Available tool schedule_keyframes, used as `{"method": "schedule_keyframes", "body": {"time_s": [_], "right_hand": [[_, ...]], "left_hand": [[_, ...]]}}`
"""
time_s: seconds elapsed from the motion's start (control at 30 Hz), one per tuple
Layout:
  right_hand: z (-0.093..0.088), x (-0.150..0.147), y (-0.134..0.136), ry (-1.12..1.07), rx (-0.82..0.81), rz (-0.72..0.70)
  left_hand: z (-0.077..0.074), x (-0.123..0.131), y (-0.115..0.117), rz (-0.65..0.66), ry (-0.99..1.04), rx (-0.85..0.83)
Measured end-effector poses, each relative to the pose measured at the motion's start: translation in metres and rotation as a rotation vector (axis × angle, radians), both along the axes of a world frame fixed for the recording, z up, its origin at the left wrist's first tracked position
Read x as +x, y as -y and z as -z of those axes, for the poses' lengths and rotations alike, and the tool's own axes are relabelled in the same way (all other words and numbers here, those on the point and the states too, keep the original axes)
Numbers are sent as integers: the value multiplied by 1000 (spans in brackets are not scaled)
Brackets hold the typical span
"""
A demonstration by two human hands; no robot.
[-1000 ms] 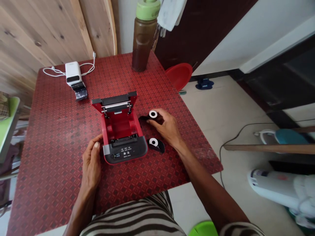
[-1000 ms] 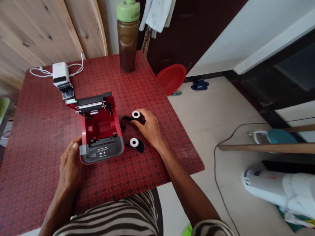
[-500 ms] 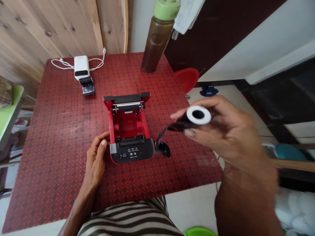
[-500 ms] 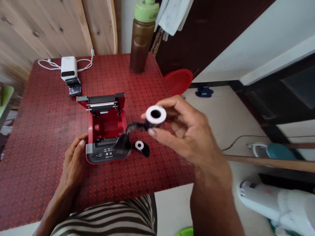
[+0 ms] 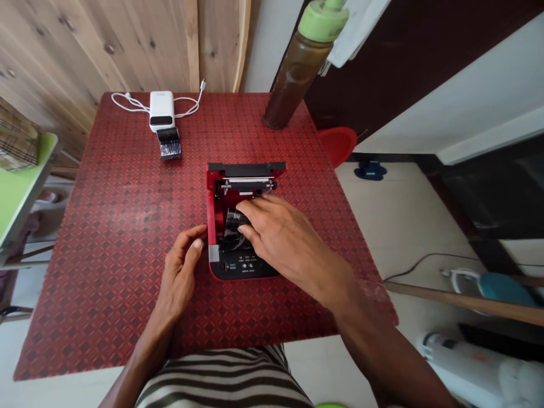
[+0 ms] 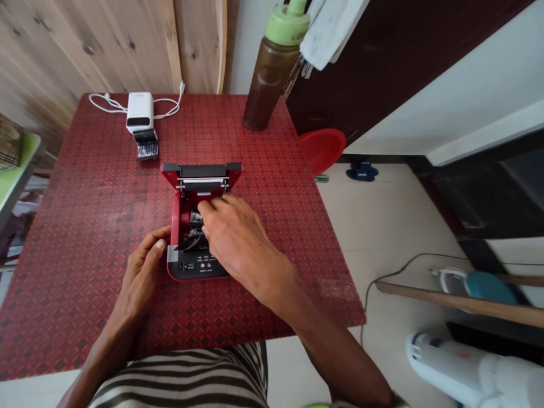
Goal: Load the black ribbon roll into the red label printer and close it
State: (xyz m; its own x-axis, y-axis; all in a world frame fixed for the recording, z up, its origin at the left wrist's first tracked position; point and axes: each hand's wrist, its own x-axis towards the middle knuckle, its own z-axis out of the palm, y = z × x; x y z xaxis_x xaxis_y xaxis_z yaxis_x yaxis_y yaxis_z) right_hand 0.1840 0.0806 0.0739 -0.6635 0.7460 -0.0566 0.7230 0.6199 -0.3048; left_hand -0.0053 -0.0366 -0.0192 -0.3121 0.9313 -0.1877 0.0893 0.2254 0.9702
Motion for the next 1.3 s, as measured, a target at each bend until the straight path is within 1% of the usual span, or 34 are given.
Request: {"method": "schedule_keyframes", "body": {"time_s": [0.1,0.23,0.3,0.47,0.53,0.67,0.73,0.8,0.9,0.97,1.03,1.1,1.13,1.2,1.3], "right_hand": [[3,-2,2,-24,75,1],[13,-4,0,-5,145,11],[20,-5,-3,-2,123,-8],[38,-4,-16,-99,30,-23],[46,-5,-22,-95,13,-33],[53,-9,-25,-73,5,-41],[51,-10,-24,-76,21,-44],[46,-8,-21,-100,24,-51],[31,2,-13,-162,-38,-71],[21,12,-7,-240,-78,-108],[13,20,0,-332,-94,-143],[10,24,5,-393,-96,-159],[10,25,7,-407,-85,-159],[13,23,10,-414,-23,-164],[19,19,16,-427,145,-172]], "left_hand": [[-1,0,1,3,18,-17],[-1,1,1,-7,38,-28],[-1,1,1,-12,47,-32],[-2,1,1,-10,51,-31],[-2,1,1,-8,54,-34],[-2,1,0,-3,63,-34],[-2,1,0,-5,63,-31],[-2,0,0,-3,60,-29],[-3,0,1,1,47,-24],[-3,0,1,0,50,-21],[-3,0,1,-6,106,-27],[-4,0,0,-19,175,-28],[-5,0,-1,-30,179,-17],[-11,-2,-8,-59,118,43],[-27,-6,-30,-93,6,215]]}}
